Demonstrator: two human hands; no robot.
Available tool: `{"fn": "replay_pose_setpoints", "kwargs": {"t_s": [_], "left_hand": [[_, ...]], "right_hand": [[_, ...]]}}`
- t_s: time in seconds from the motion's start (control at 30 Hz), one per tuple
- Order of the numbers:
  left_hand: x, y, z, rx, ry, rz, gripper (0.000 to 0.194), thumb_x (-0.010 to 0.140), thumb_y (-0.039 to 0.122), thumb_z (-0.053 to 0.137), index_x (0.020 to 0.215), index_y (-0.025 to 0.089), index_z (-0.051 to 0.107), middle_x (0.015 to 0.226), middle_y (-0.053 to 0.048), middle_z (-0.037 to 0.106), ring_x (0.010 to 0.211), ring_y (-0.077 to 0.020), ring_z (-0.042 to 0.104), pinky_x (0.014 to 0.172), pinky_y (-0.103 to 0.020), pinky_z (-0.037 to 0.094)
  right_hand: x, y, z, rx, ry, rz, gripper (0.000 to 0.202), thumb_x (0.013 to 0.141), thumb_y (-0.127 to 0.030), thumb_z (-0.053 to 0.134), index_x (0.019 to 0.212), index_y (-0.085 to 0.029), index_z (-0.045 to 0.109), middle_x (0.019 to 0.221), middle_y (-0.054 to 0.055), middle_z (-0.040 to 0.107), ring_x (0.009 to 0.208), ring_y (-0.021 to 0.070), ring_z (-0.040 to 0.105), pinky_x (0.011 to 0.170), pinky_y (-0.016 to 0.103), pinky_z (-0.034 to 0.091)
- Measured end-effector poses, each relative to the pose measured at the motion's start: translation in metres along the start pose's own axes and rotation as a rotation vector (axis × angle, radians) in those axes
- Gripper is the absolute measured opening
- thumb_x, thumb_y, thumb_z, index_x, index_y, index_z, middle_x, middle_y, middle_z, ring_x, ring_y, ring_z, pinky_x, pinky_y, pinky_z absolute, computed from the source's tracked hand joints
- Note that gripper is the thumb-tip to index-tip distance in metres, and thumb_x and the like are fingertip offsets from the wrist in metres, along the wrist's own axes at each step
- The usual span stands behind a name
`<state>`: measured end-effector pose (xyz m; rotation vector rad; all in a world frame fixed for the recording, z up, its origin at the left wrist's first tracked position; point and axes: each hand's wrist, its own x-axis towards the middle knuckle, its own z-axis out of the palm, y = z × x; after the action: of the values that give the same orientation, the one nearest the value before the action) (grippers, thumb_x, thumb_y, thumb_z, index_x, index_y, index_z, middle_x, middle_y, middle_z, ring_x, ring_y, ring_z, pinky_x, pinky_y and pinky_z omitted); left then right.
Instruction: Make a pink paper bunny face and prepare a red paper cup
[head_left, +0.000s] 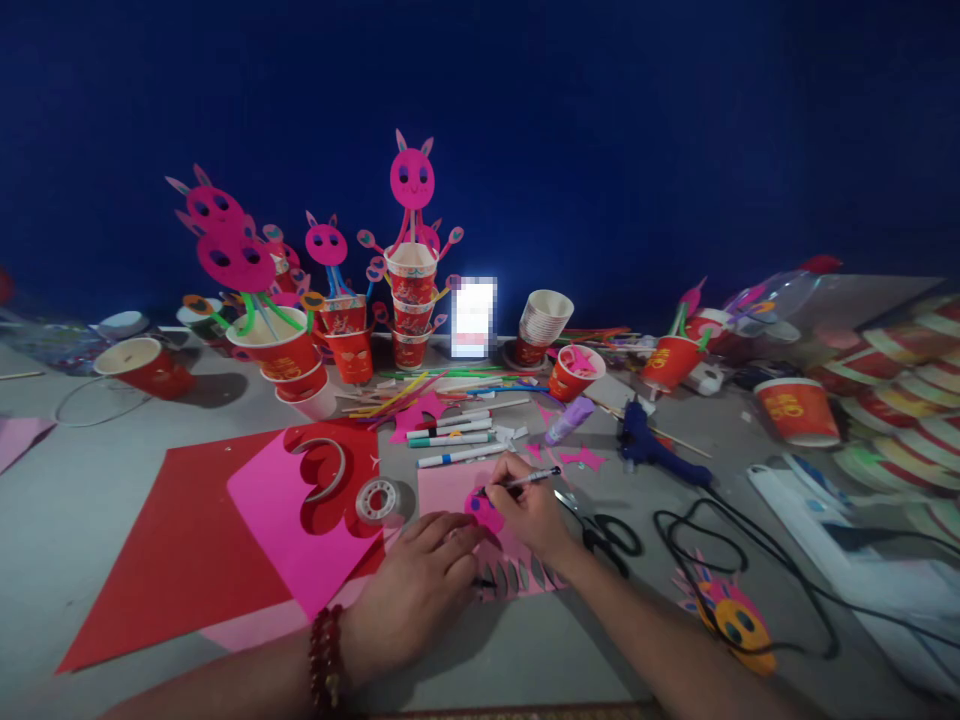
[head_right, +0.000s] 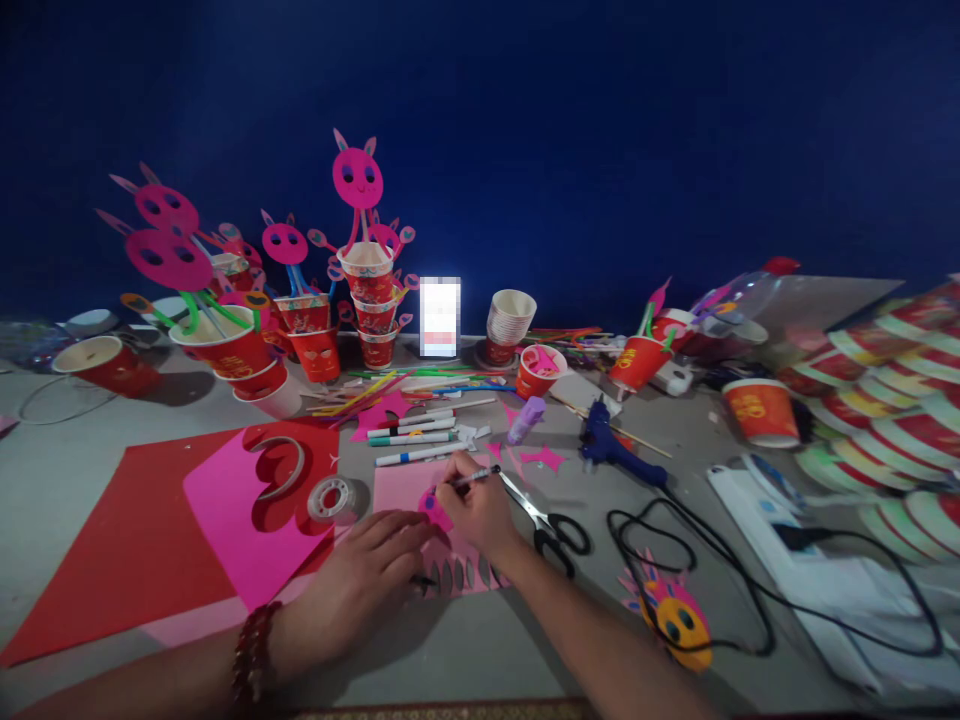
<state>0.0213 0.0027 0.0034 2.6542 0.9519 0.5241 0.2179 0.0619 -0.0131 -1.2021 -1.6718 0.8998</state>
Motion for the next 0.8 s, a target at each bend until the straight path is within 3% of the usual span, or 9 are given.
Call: {"fn": "replay_pose_setpoints", "kwargs": {"t_s": [0.53,0.8], "left_hand": [[-0.0012,-0.0009,0.0006,0.005,-0.027,-0.001,0.017,0.096,0.025,0.063,0.112,0.020,0.062,0.134,-0.003,0.064,0.128,-0.0236,0.052,0.107,-0.041,0.044],[-0.0023,-0.0017,0.0024,-0.015,-0.027,-0.010,0.018,0.096,0.024,0.063,0.113,0.020,0.061,0.135,-0.002,0.063,0.129,-0.0232,0.051,0.109,-0.041,0.041]], "right_hand": [[-0.0011,0.0017,0.0017,0.049,0.063,-0.004,0.020,0.079,-0.016,0.052,0.063,-0.024,0.043,0.058,-0.006,0.042,0.055,0.0140,0.040,0.053,0.026,0.033],[-0.0023,0.0038,0.0014,0.036,0.036,-0.007,0.019,0.080,-0.015,0.051,0.066,-0.024,0.044,0.059,-0.006,0.042,0.054,0.0129,0.040,0.052,0.025,0.033]]}}
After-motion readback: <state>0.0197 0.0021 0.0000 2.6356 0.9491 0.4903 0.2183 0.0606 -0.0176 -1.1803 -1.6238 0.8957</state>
